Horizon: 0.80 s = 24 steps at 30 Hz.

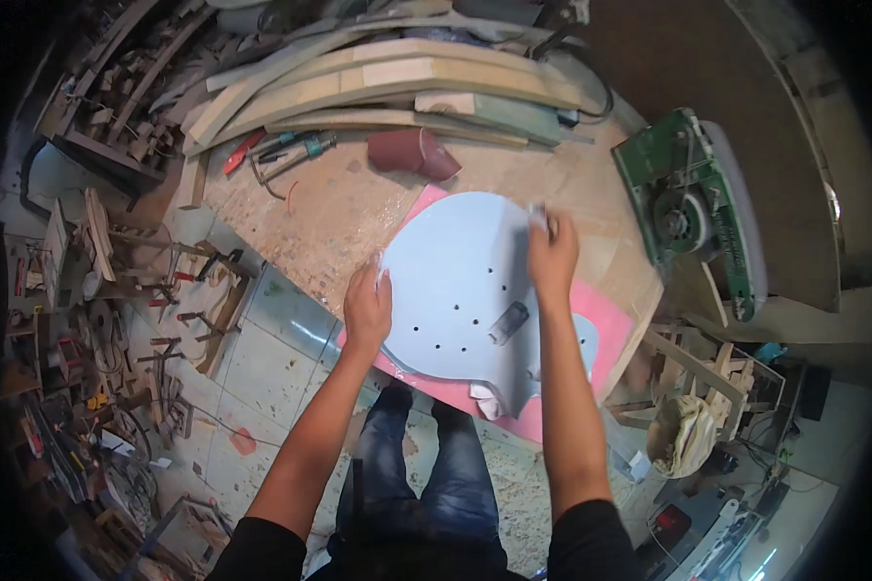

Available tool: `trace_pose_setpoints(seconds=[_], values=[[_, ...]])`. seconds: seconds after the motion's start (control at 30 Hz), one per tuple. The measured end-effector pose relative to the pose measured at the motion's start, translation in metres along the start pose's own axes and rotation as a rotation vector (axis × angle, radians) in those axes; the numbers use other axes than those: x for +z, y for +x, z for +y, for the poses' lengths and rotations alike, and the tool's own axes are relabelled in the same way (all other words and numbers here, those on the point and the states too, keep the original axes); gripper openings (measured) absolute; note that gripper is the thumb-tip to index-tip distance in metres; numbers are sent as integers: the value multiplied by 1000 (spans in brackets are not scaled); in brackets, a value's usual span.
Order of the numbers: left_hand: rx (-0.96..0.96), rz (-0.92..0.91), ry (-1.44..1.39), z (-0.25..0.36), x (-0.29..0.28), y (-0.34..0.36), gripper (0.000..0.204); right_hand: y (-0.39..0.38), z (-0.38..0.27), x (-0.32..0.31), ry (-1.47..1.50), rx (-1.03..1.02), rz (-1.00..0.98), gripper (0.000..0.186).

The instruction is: The person is sanding the surface and neck of a light-colored guitar body with a sanding block. They move the block back and forth along the flat surface and the side edges of the instrument.

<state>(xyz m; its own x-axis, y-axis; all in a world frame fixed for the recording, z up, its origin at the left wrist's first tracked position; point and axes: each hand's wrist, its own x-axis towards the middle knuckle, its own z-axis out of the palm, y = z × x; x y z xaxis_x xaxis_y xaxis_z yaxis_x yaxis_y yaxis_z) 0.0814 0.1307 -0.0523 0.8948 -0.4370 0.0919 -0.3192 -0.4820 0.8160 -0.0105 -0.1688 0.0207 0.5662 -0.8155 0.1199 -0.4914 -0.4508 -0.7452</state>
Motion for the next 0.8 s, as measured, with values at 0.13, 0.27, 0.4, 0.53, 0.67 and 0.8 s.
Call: trace_pose_setpoints(seconds=[0.13,0.27,0.4,0.53,0.67,0.8], values=[[221,-6,499,67,27,-12,61,-128,14,-112,670,437,-99,32],[366,-468,504,109,20,-83,67,-214,14,-153,1363,883,-259,42],[242,-551,209,123,38,-144,61,-254,22,-191,1531,991,-439,53],[-255,-571,-748,202,7,-196,57,-274,25,-211,1511,886,-583,55],[-81,-487,-441,240,-17,-215,42,-280,6,-226,1434,925,-654,60],[-236,-354,-496,261,-27,-231,36,-275,6,-240,1373,847,-766,60]])
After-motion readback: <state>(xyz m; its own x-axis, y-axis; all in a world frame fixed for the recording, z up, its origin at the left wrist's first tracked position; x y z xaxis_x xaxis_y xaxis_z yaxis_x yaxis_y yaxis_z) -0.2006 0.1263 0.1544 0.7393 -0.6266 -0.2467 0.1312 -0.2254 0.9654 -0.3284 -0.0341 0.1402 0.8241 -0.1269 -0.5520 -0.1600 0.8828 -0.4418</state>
